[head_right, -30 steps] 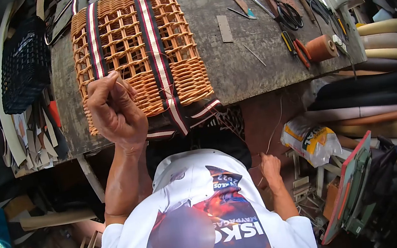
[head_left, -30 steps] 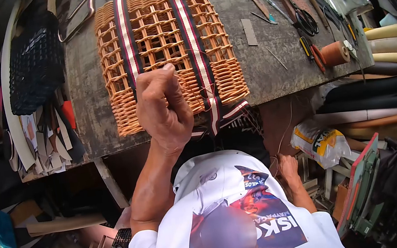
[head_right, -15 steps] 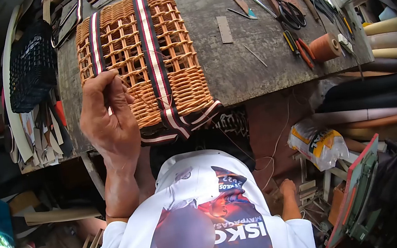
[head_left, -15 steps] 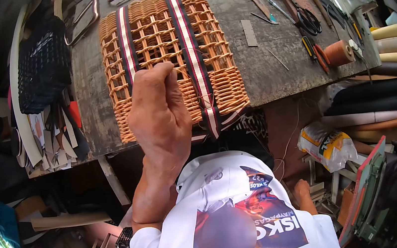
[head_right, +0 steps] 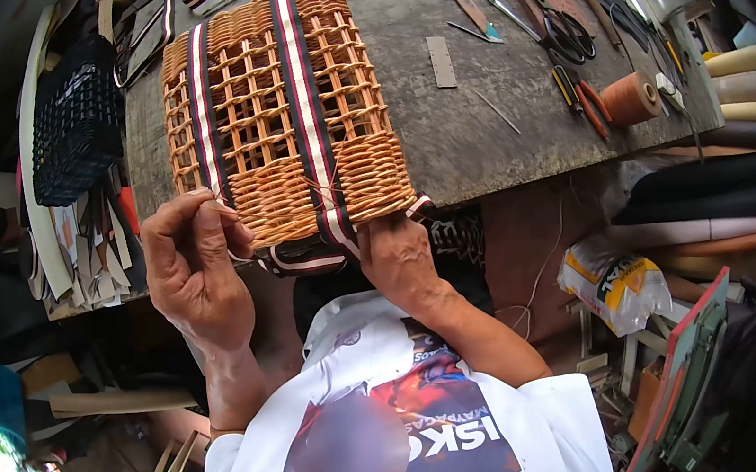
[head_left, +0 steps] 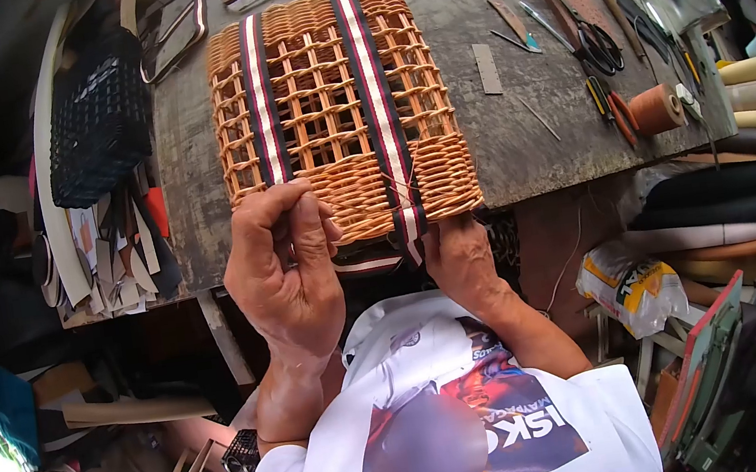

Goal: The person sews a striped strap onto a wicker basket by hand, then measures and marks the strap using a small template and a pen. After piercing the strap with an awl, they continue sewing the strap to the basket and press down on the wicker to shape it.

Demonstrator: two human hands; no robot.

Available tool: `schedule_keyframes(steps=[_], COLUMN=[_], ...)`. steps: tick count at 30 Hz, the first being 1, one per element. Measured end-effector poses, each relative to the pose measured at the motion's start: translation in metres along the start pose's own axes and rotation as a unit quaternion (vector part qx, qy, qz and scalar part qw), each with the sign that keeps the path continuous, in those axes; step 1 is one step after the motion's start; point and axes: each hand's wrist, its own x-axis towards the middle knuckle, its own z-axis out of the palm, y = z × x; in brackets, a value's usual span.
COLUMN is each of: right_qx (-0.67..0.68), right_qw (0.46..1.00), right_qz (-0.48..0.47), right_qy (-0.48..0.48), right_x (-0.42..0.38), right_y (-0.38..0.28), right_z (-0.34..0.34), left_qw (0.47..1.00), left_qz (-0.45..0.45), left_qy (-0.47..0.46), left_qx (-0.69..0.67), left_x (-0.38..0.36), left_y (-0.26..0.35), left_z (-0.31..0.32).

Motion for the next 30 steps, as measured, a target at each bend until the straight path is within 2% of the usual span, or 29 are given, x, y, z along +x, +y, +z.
schedule_keyframes(steps=[1, 4, 8, 9, 12, 13, 16, 21, 25, 30], right_qx=[0.009, -0.028, -0.054, -0.032, -0.079, -0.148, -0.229, -0.283, -0.296, -0.286], right_qw=[1.000, 0.998, 0.997, 0.998, 0.993, 0.983, 0.952, 0.906, 0.888, 0.880], right_qz=[-0.016, -0.051, -0.055, -0.047, -0.038, -0.029, 0.056, 0.186, 0.231, 0.284], right_qy=[0.019, -0.012, -0.025, -0.029, -0.073, -0.103, -0.194, -0.255, -0.266, -0.252], right_x=[0.001, -0.003, -0.009, -0.008, -0.031, -0.042, -0.101, -0.213, -0.259, -0.282], right_y=[0.003, 0.008, 0.012, 0.007, 0.020, 0.024, 0.046, 0.095, 0.109, 0.121], right_z=[0.001, -0.011, -0.022, -0.025, -0.034, -0.043, -0.071, -0.109, -0.124, -0.129], left_qw=[1.000, 0.997, 0.984, 0.983, 0.980, 0.980, 0.979, 0.974, 0.971, 0.964], left_qz=[-0.002, 0.023, 0.056, 0.014, 0.012, -0.002, -0.032, -0.058, -0.063, -0.041], left_qy=[-0.002, 0.008, 0.031, 0.029, 0.027, 0.027, 0.018, -0.001, -0.042, -0.038], left_qx=[-0.009, -0.078, -0.169, -0.183, -0.195, -0.196, -0.198, -0.217, -0.227, -0.261], left_x=[0.000, 0.004, 0.017, 0.019, 0.021, 0.021, 0.024, 0.025, 0.025, 0.026], left_y=[-0.002, -0.017, -0.050, -0.052, -0.054, -0.054, -0.057, -0.054, -0.052, -0.057], left_z=[0.000, 0.009, 0.032, 0.034, 0.034, 0.033, 0.032, 0.034, 0.035, 0.035])
